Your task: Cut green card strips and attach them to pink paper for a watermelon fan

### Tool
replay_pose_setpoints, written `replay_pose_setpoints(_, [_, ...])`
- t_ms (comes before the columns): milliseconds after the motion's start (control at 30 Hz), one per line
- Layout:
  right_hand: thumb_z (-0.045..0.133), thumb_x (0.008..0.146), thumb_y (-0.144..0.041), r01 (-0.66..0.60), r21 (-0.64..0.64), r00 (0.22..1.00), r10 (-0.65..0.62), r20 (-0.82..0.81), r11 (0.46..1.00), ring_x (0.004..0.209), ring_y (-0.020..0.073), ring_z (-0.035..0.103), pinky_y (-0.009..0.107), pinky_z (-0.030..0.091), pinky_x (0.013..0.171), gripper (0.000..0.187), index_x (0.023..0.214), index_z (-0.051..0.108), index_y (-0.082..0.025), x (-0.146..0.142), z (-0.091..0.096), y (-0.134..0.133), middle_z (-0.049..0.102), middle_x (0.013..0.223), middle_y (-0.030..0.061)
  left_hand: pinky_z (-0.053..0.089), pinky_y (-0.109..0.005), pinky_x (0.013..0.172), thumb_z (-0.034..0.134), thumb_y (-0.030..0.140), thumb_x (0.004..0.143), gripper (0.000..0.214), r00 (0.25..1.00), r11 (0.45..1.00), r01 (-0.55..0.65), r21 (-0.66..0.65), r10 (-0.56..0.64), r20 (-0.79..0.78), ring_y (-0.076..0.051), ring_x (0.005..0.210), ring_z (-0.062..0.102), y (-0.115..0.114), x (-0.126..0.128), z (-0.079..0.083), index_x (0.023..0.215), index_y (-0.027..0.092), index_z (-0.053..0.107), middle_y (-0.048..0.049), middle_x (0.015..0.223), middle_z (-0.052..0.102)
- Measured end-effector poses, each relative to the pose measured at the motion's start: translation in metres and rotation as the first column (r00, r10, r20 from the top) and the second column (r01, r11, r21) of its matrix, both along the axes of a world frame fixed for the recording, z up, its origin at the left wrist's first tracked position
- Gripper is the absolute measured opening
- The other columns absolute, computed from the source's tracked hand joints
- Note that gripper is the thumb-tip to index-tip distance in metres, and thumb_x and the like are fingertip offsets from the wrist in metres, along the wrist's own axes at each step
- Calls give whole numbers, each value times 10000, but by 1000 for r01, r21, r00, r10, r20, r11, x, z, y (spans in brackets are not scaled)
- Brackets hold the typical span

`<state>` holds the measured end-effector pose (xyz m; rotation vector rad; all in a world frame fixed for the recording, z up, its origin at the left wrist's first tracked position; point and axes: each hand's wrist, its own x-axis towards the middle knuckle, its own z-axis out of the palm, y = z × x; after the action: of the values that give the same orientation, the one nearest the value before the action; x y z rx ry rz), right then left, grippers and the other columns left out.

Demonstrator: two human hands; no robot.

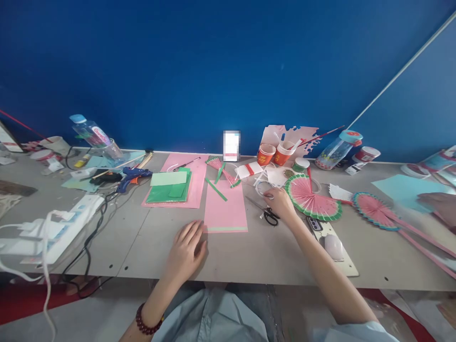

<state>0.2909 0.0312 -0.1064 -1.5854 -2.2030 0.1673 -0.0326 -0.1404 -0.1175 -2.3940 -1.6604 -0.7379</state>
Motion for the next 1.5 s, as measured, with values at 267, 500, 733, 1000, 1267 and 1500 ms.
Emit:
replay_pose_setpoints(267, [536,766,-315,200,5,946,-192,-262,980,685,201,621,321,458,655,189,848,647,-185,-1,28,-8,717,827,72,398,-452,1053,445,207,910,322,984,981,174,-81,-177,-21,-244,1220,525,4,3,7,1190,168,599,-85,1297,599])
replay_pose_setpoints(500, [490,851,-326,162,27,913,-140,-384,986,763,207,629,324,470,673,154,921,556,-206,-12,71,-40,698,828,60,446,-436,1004,452,245,918,372,985,960,173,-221,-166,48,-246,1239,504,21,11,13,1278,192,528,-77,1384,523])
replay_pose_setpoints(733, [446,906,-282,-21,311,980,81,-181,950,1002,261,586,473,406,975,121,956,543,-229,-32,87,-78,639,897,67,509,-356,917,516,316,901,486,770,921,275,-277,-39,636,-184,1027,630,50,34,51,1374,257,422,-82,1229,626])
replay_pose_setpoints(1000, [418,924,-270,-135,205,965,176,-195,969,1030,249,614,429,419,981,130,955,540,-235,-43,88,-98,651,905,61,502,-306,839,612,265,825,420,478,731,629,-266,-92,874,-177,919,647,130,75,72,1226,149,564,-112,1068,678])
replay_pose_setpoints(1267, [453,910,-303,27,151,959,17,-284,988,1174,275,551,369,462,897,147,979,558,-227,-21,78,-105,668,966,82,402,-268,598,558,289,826,161,955,872,205,-444,-78,287,-169,674,582,176,63,56,832,166,662,-49,758,652])
replay_pose_setpoints(1500, [462,909,-341,82,116,941,-39,-336,990,923,224,636,322,487,809,171,970,560,-215,-9,63,-108,656,964,80,367,-272,590,526,152,807,191,993,903,74,-424,-28,112,-197,759,583,157,72,40,641,162,622,-77,767,622])
